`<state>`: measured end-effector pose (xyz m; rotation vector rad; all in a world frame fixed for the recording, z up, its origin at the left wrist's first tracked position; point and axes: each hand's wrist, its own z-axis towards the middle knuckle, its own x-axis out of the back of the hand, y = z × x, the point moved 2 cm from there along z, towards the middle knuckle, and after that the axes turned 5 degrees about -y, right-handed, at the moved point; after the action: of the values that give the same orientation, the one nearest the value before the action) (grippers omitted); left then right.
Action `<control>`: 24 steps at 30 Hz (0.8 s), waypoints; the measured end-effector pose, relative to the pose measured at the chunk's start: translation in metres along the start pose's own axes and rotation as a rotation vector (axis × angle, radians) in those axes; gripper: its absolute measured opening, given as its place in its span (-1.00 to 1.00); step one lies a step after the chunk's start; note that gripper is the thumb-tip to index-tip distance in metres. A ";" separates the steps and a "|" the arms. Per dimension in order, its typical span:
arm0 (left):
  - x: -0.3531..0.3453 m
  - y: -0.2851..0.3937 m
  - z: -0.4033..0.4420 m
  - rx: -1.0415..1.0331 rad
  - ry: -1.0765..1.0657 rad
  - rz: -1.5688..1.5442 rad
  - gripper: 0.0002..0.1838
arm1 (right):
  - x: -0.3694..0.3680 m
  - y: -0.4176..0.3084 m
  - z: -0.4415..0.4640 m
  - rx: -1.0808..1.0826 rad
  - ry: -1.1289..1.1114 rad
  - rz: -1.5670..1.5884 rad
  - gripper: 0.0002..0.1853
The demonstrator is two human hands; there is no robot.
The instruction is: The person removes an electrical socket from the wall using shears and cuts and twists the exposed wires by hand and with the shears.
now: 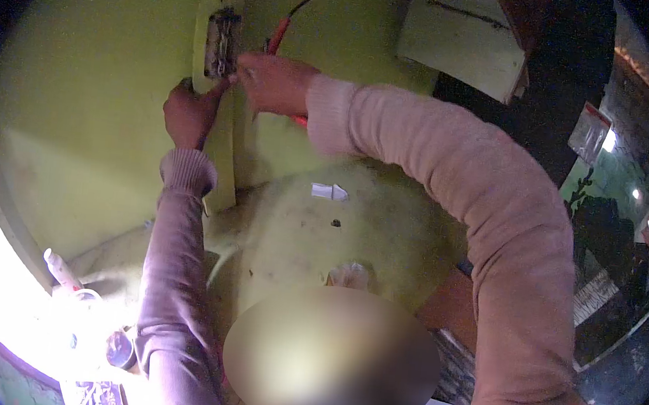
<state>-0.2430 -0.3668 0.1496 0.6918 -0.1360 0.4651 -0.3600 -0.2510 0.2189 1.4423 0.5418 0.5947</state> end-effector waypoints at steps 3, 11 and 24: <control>-0.002 -0.004 0.000 -0.058 0.047 -0.039 -0.24 | 0.039 0.015 0.001 -0.117 -0.220 0.255 -0.76; -0.006 -0.008 -0.001 0.011 -0.025 -0.073 -0.13 | 0.074 0.005 -0.097 -0.608 0.308 0.858 -0.65; -0.015 -0.005 0.002 0.136 -0.074 -0.067 0.10 | 0.138 -0.112 -0.368 -1.303 -0.062 0.834 -0.68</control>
<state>-0.2536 -0.3769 0.1440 0.8445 -0.1512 0.3876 -0.4970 0.1108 0.0873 0.3437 -0.5296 1.2330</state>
